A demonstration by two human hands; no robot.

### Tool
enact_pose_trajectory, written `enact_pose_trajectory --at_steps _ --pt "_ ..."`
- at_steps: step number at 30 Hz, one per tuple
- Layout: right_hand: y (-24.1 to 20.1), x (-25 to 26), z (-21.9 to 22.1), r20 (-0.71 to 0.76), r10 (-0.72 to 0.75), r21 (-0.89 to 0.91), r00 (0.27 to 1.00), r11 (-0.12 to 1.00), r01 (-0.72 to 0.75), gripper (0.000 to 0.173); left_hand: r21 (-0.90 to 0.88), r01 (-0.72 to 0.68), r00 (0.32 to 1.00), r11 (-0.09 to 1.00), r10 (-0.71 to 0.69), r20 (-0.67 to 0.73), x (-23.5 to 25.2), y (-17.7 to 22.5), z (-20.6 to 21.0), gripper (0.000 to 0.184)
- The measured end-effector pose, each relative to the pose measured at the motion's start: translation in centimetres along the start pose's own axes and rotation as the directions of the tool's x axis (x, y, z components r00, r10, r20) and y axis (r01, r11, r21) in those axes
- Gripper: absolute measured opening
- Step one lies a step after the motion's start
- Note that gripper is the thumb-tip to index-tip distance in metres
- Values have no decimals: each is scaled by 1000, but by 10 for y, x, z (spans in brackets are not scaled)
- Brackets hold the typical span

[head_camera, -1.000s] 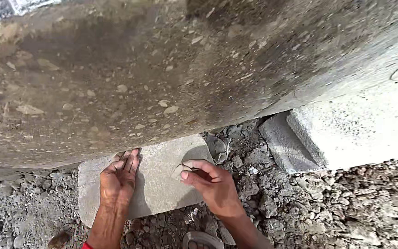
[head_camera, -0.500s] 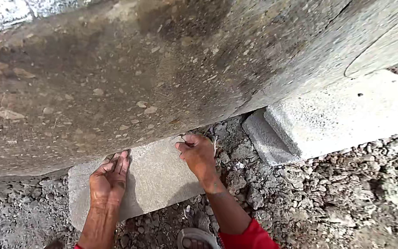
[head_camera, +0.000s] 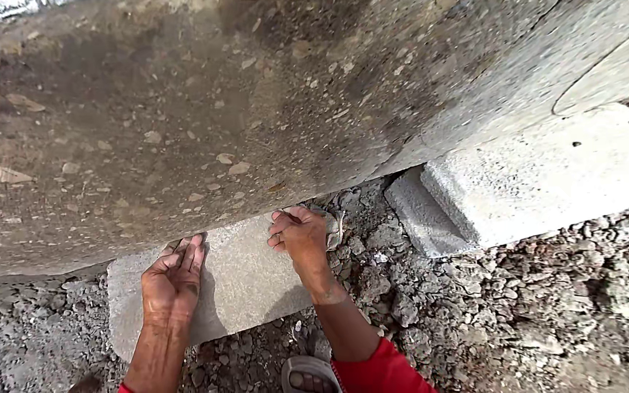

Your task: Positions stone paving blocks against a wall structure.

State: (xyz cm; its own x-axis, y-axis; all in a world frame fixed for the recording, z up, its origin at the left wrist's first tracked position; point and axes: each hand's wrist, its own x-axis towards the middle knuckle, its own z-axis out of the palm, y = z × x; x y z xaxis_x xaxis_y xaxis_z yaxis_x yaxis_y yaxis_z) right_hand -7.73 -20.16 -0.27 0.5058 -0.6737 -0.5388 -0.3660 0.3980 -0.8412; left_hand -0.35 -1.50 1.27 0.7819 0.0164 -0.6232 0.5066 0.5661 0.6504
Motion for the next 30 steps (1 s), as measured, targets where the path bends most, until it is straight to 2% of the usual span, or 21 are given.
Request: enact_pose_trajectory --at_steps 2,8,13,18,20,22,23,25,27,30 --pt "1 -2 5 4 34 109 999 994 -34 21 -7 3 1000 1000 -3 -8 0 0 1 22" --pt "1 -4 16 -28 59 199 998 979 -52 27 -9 7 1000 1000 -7 -9 0 1 -1 20" --pt "0 -2 20 -17 60 217 998 975 -55 25 -13 -2 1000 1000 2 -1 -1 1 -1 20" --pt "-2 -11 5 57 48 146 997 988 -56 40 -56 3 1000 998 -4 -17 -2 4 -2 21" --pt "3 -28 0 45 26 161 999 986 -33 36 -69 13 1000 998 -14 -20 -2 7 -3 20" --pt "8 -46 1 108 58 257 992 963 -84 22 -85 28 1000 996 -29 -9 -1 6 -2 21" --pt "9 -50 6 189 109 312 976 936 -165 17 -93 34 999 995 -35 -10 -1 4 -1 20" --pt "9 -52 23 425 195 334 884 874 -354 25 -118 41 999 992 -42 -1 -1 2 -3 20" --pt "10 -50 45 570 203 347 797 819 -457 32 -115 50 999 992 -49 16 0 3 -6 21" --pt "17 -44 67 539 179 490 823 728 -479 34 -78 57 996 995 -51 76 -1 2 -12 28"
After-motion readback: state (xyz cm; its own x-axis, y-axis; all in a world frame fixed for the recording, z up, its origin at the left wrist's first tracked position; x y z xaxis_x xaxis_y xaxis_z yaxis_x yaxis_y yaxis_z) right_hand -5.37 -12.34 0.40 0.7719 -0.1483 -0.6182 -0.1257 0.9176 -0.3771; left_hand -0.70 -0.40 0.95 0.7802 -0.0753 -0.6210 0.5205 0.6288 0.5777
